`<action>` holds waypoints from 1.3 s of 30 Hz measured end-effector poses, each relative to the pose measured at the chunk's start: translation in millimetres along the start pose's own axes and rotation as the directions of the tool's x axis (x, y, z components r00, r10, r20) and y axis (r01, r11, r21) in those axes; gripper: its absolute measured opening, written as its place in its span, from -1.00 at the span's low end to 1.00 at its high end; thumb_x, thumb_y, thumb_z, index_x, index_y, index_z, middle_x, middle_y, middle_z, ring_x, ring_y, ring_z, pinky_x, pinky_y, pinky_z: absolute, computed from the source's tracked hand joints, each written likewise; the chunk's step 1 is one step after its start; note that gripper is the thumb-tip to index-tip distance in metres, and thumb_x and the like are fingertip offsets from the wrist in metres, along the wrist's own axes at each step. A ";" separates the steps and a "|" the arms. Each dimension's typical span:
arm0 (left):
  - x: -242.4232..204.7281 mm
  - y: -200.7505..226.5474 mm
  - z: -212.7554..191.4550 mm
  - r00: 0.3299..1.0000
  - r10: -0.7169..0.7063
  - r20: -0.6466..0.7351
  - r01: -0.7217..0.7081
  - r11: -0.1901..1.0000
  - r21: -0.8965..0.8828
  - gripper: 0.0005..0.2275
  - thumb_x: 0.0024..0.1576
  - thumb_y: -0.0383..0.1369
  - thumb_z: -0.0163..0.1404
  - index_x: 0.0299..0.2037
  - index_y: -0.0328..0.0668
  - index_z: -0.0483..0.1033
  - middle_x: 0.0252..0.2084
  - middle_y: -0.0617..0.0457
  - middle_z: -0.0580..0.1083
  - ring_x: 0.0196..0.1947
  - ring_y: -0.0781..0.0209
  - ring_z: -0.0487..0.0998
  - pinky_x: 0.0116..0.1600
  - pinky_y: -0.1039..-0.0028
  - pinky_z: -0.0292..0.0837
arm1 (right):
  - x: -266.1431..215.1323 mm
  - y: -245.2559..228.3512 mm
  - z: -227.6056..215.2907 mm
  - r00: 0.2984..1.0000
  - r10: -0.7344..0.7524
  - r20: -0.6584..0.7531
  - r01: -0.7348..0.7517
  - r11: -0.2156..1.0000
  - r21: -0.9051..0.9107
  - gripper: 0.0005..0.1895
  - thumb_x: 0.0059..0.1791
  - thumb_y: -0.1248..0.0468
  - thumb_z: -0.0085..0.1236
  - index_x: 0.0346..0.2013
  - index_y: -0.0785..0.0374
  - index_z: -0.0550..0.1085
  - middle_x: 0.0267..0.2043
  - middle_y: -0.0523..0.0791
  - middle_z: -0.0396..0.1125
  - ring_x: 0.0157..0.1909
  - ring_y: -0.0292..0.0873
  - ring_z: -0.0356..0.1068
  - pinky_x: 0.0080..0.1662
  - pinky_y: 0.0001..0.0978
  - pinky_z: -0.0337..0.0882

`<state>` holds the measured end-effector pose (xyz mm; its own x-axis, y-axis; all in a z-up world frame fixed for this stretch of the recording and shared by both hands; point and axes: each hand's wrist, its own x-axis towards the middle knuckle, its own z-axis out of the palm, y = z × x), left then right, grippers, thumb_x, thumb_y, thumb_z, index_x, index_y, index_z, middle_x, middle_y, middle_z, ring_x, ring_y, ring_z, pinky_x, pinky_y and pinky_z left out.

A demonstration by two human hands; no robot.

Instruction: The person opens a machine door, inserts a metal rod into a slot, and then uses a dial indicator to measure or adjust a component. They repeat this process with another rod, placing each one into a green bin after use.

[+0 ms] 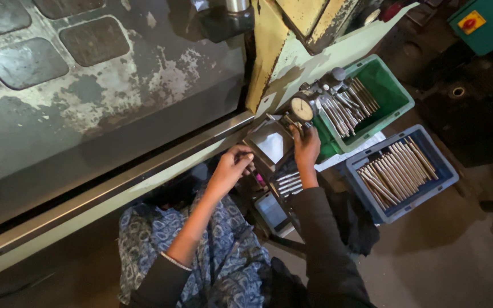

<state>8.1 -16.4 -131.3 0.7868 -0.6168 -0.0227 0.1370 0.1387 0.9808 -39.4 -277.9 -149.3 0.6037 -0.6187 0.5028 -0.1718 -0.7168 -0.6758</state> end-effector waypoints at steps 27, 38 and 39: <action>22.0 -8.6 99.2 0.987 0.041 0.157 -0.061 0.990 0.125 -0.75 0.23 -0.33 0.04 0.02 -0.33 0.47 -0.29 -0.06 0.58 -0.37 0.22 0.63 -0.21 0.41 0.56 | 76.0 59.5 -20.5 0.997 -0.058 0.051 0.076 0.871 -0.486 -0.61 0.10 0.13 0.03 0.21 0.09 0.46 0.17 -0.02 0.38 0.17 0.15 0.27 0.17 0.25 0.11; 18.3 -66.4 138.3 0.988 -0.015 0.152 -0.114 0.589 0.800 -0.74 0.04 -0.40 0.06 -0.07 -0.30 0.48 -0.08 -0.26 0.50 -0.02 -0.27 0.54 0.04 0.05 0.45 | 2.9 35.7 -91.0 0.970 0.127 0.206 -0.170 0.963 0.208 -0.83 0.12 0.35 0.01 -0.03 0.29 0.48 -0.25 0.06 0.42 -0.30 0.11 0.41 -0.25 -0.24 0.39; 13.5 -75.2 138.5 0.988 -0.019 0.155 -0.125 0.504 0.855 -0.73 -0.02 -0.43 0.07 -0.11 -0.30 0.49 -0.05 -0.26 0.48 -0.01 -0.28 0.52 0.04 0.05 0.46 | -13.5 41.0 -91.1 0.936 0.157 0.316 -0.249 0.928 0.276 -0.84 0.11 0.35 -0.02 -0.06 0.31 0.47 -0.29 0.07 0.39 -0.35 0.12 0.39 -0.30 -0.26 0.38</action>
<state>-74.9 -142.5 -178.6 0.6812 -0.7320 -0.0109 -0.5435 -0.5156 0.6624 -125.5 -328.3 -134.7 0.7839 -0.5898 0.1940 -0.0949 -0.4226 -0.9013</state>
